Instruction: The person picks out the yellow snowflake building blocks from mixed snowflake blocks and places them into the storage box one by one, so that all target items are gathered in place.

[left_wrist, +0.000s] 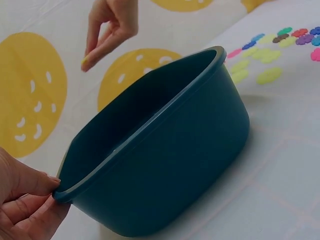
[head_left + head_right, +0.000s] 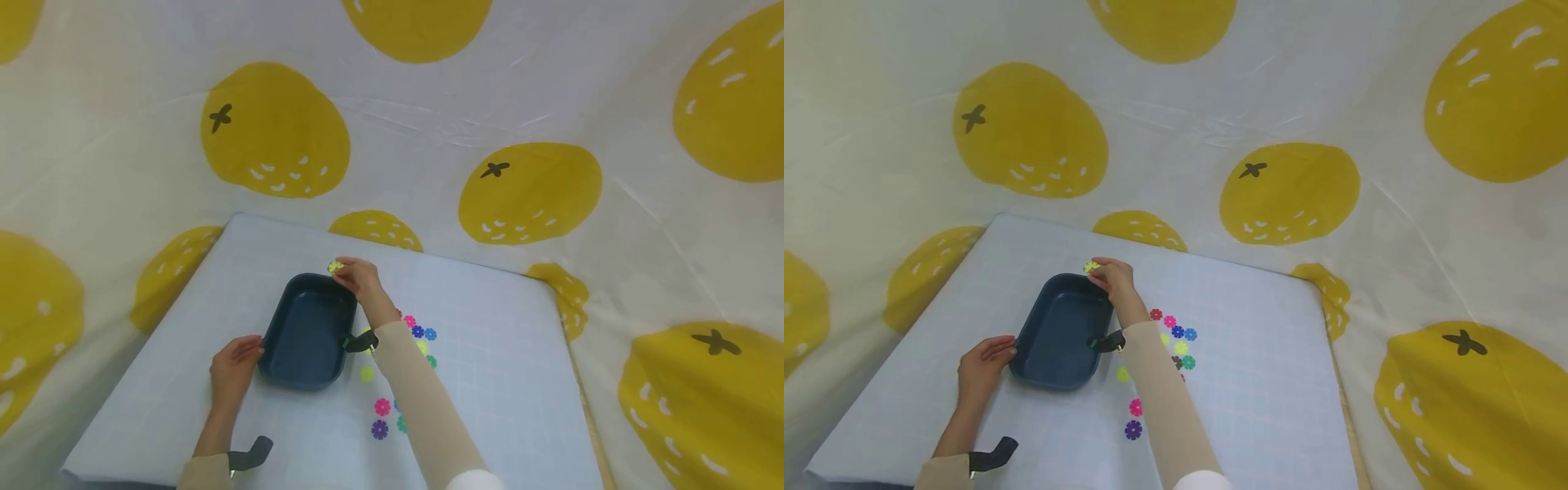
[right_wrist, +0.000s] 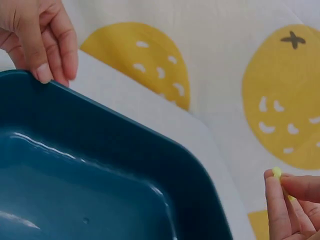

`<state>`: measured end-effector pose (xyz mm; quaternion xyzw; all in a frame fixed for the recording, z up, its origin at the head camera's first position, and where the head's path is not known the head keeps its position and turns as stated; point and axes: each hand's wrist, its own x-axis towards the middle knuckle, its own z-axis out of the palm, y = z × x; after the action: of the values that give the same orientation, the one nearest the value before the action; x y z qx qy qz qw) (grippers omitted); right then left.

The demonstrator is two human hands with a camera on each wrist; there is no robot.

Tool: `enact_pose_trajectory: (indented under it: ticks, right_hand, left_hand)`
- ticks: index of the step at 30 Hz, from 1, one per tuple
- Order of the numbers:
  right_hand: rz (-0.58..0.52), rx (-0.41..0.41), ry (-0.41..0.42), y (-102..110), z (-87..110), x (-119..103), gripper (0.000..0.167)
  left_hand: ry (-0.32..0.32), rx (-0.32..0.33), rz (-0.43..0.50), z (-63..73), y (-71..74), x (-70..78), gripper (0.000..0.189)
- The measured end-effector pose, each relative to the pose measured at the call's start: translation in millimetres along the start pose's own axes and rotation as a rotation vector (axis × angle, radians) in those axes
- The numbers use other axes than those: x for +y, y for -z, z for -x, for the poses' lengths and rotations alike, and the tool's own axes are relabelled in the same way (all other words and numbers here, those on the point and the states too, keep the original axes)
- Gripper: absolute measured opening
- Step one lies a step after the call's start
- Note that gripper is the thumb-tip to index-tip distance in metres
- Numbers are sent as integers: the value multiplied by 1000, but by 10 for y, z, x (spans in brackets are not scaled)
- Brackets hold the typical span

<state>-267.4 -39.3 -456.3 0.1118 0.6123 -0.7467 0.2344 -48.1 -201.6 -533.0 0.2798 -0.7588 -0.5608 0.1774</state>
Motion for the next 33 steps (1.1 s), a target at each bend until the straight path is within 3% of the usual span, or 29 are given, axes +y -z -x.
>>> enact_pose_trajectory:
  ticks: [8,15,20,27,33]
  right_hand:
    - [-8,-9,-67,-160,-39,217,43]
    - [0,19,-119,-261,-70,396,38]
    - [4,52,-129,-308,-82,513,35]
    - [-20,99,-137,-318,-131,712,18]
    - [-12,109,-131,-322,-124,795,21]
  left_hand:
    - [-4,-15,-41,34,4,36,26]
    - [7,-22,-38,6,10,-11,25]
    - [22,-26,-39,7,17,-12,25]
    - [28,-42,-45,30,22,10,25]
    - [8,-35,-43,36,38,20,25]
